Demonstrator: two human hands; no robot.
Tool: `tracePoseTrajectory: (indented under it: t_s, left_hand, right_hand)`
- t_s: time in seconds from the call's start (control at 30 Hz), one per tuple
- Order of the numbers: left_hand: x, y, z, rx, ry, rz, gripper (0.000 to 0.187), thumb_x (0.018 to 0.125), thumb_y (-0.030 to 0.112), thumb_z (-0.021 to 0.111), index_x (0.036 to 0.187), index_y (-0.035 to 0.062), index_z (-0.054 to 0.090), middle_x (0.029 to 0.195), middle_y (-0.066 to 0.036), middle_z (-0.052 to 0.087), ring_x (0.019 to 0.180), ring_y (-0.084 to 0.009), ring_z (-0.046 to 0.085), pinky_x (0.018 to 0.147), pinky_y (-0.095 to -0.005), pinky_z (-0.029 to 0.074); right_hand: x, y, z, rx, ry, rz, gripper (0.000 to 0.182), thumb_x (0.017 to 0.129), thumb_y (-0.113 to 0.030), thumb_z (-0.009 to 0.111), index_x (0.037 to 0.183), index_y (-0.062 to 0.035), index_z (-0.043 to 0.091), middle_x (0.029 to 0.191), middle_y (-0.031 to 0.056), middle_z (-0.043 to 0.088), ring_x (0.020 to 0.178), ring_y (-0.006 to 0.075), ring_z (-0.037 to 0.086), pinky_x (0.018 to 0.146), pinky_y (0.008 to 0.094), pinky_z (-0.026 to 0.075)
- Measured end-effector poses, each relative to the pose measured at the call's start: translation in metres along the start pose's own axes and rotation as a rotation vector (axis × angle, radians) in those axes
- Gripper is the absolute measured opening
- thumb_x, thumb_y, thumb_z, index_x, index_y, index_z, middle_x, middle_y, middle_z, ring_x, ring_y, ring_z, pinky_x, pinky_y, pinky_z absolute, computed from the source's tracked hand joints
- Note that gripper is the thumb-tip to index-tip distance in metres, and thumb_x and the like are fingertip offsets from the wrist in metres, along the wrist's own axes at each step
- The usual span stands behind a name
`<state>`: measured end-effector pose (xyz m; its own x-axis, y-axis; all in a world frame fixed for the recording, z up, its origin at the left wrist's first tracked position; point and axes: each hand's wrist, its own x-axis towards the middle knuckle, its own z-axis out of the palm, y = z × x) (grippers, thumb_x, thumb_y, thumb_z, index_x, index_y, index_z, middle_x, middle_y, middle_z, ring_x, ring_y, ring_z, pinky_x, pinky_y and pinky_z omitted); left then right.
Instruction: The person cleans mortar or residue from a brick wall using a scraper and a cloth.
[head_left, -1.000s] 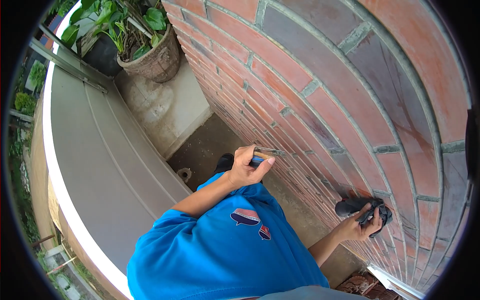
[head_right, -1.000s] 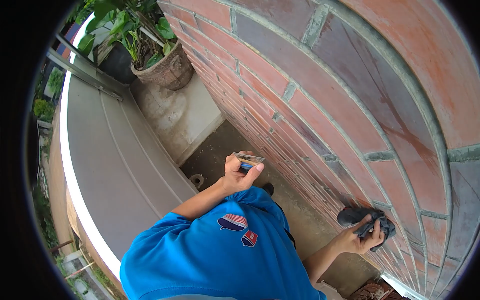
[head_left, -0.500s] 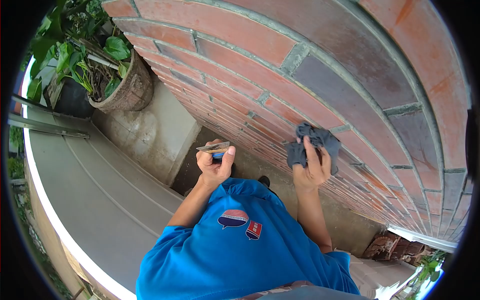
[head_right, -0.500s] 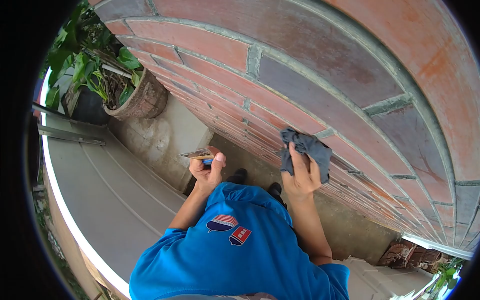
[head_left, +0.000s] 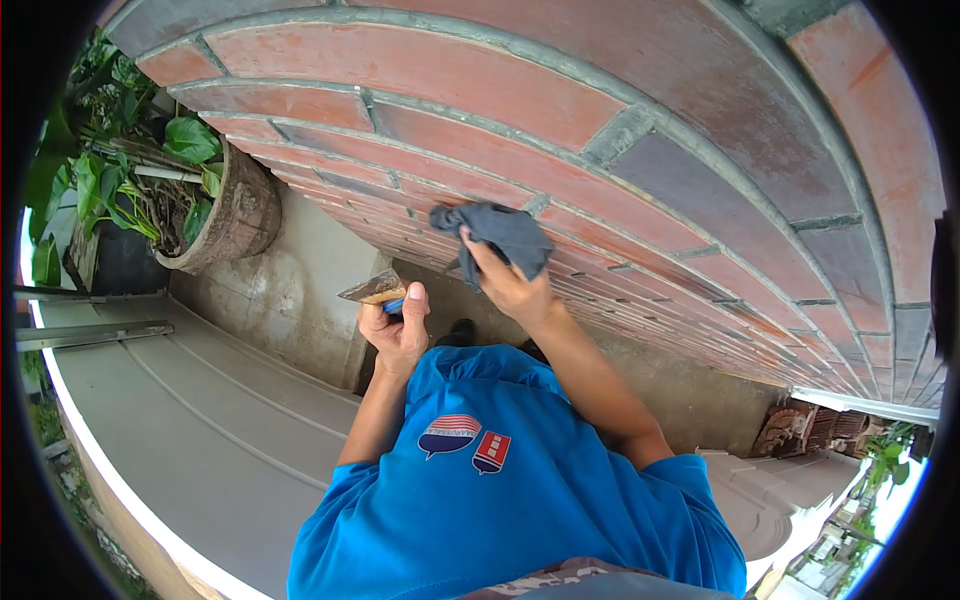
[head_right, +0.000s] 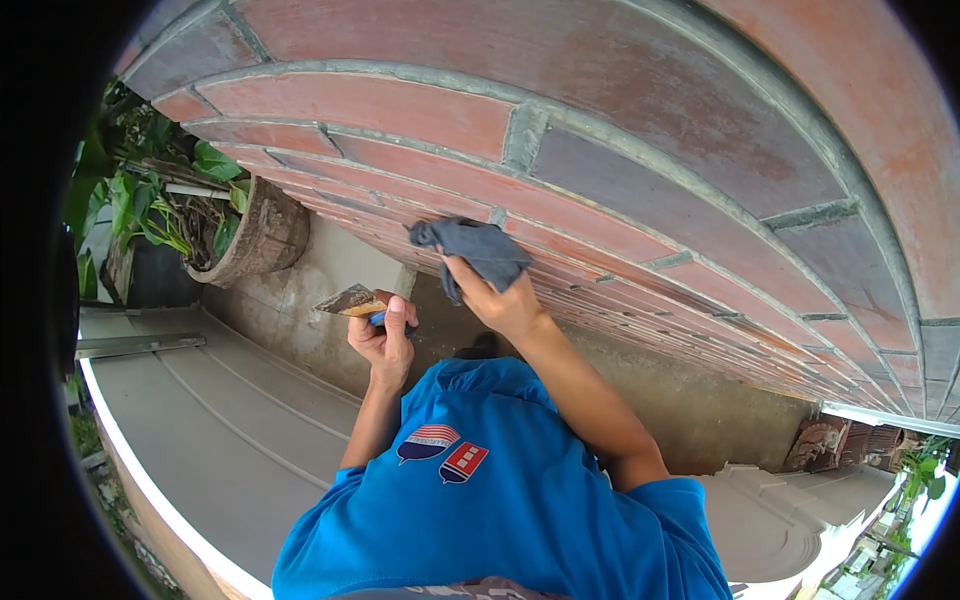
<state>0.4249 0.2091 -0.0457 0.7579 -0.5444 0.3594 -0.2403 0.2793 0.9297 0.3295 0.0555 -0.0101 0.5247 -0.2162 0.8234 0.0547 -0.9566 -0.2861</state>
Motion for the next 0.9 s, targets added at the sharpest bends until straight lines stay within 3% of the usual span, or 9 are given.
tracePoseTrajectory:
  t_s: [0.07,0.13,0.27,0.43,0.5,0.6,0.73,0.8,0.9]
  left_hand:
    - [0.003,-0.006,-0.005,-0.014,-0.037,0.008,0.012,0.093,0.009,0.056,0.089,-0.0009,0.052,0.069,-0.010,0.055,0.058,-0.0153,0.053,0.052,-0.0270,0.044]
    - [0.005,-0.013,-0.009,-0.094,-0.093,0.064,0.015,0.094,0.013,0.054,0.093,-0.0017,0.053,0.070,-0.010,0.055,0.059,-0.0161,0.053,0.053,-0.0278,0.044]
    - [0.010,-0.023,-0.008,-0.174,-0.162,0.044,0.022,0.096,0.019,0.050,0.098,-0.0022,0.053,0.074,-0.012,0.055,0.062,-0.0172,0.054,0.053,-0.0288,0.044]
    - [0.025,-0.013,0.018,-0.004,-0.156,0.265,0.019,0.083,-0.001,0.068,0.098,0.0001,0.054,0.076,-0.007,0.059,0.062,-0.0094,0.053,0.056,-0.0233,0.043]
    - [0.034,0.001,0.030,0.047,-0.212,0.319,0.021,0.081,0.000,0.070,0.096,0.0004,0.056,0.074,-0.006,0.060,0.060,-0.0086,0.053,0.054,-0.0223,0.042]
    - [0.035,0.007,0.042,0.029,-0.183,0.312,0.019,0.082,0.001,0.072,0.093,-0.0001,0.056,0.072,-0.006,0.060,0.056,-0.0081,0.054,0.050,-0.0211,0.043]
    - [0.027,0.004,0.046,-0.050,-0.176,0.194,0.017,0.086,0.001,0.067,0.097,-0.0010,0.054,0.072,-0.007,0.060,0.056,-0.0087,0.056,0.050,-0.0212,0.046]
    - [0.025,0.002,0.044,-0.061,-0.176,0.170,0.018,0.087,0.001,0.066,0.099,-0.0011,0.053,0.073,-0.008,0.060,0.056,-0.0088,0.056,0.050,-0.0213,0.045]
    - [0.026,0.009,0.040,-0.079,-0.132,0.103,0.019,0.083,0.003,0.070,0.098,-0.0028,0.060,0.079,-0.009,0.065,0.066,-0.0106,0.060,0.059,-0.0232,0.048]
  right_hand:
    - [-0.031,-0.006,-0.035,-0.194,0.092,0.127,0.034,0.063,0.010,0.065,0.096,0.0019,0.071,0.092,0.0144,0.067,0.083,0.0316,0.065,0.076,0.0407,0.052]
    - [-0.081,-0.013,-0.080,-0.555,0.129,0.343,0.031,0.066,0.001,0.074,0.097,-0.0054,0.073,0.084,0.0133,0.066,0.077,0.0297,0.065,0.073,0.0385,0.053]
    - [-0.108,-0.014,-0.165,-0.771,0.522,0.589,0.037,0.076,0.003,0.072,0.112,-0.0023,0.063,0.101,0.0112,0.057,0.090,0.0247,0.061,0.076,0.0322,0.051]
    - [-0.073,-0.010,-0.177,-0.651,0.824,0.687,0.024,0.084,0.007,0.066,0.106,0.0002,0.059,0.102,0.0073,0.055,0.097,0.0190,0.054,0.082,0.0294,0.048]
    - [-0.056,-0.016,-0.163,-0.518,0.912,0.658,0.022,0.085,0.006,0.065,0.106,-0.0001,0.060,0.101,0.0066,0.054,0.094,0.0177,0.054,0.082,0.0284,0.047]
    - [-0.054,-0.023,-0.162,-0.542,0.795,0.684,0.023,0.084,0.006,0.066,0.105,-0.0002,0.061,0.100,0.0066,0.054,0.092,0.0172,0.054,0.082,0.0281,0.047]
    - [-0.040,-0.036,-0.131,-0.548,0.593,0.610,0.031,0.075,0.005,0.076,0.103,-0.0007,0.065,0.097,0.0108,0.054,0.081,0.0187,0.056,0.068,0.0279,0.047]
    - [-0.016,-0.044,-0.108,-0.616,0.414,0.443,0.040,0.069,0.010,0.073,0.107,-0.0008,0.067,0.095,0.0129,0.053,0.079,0.0213,0.057,0.067,0.0252,0.046]
    - [0.003,-0.054,-0.065,-0.226,0.255,0.427,0.060,0.061,0.015,0.061,0.118,-0.0007,0.065,0.099,0.0153,0.053,0.082,0.0240,0.059,0.072,0.0278,0.049]
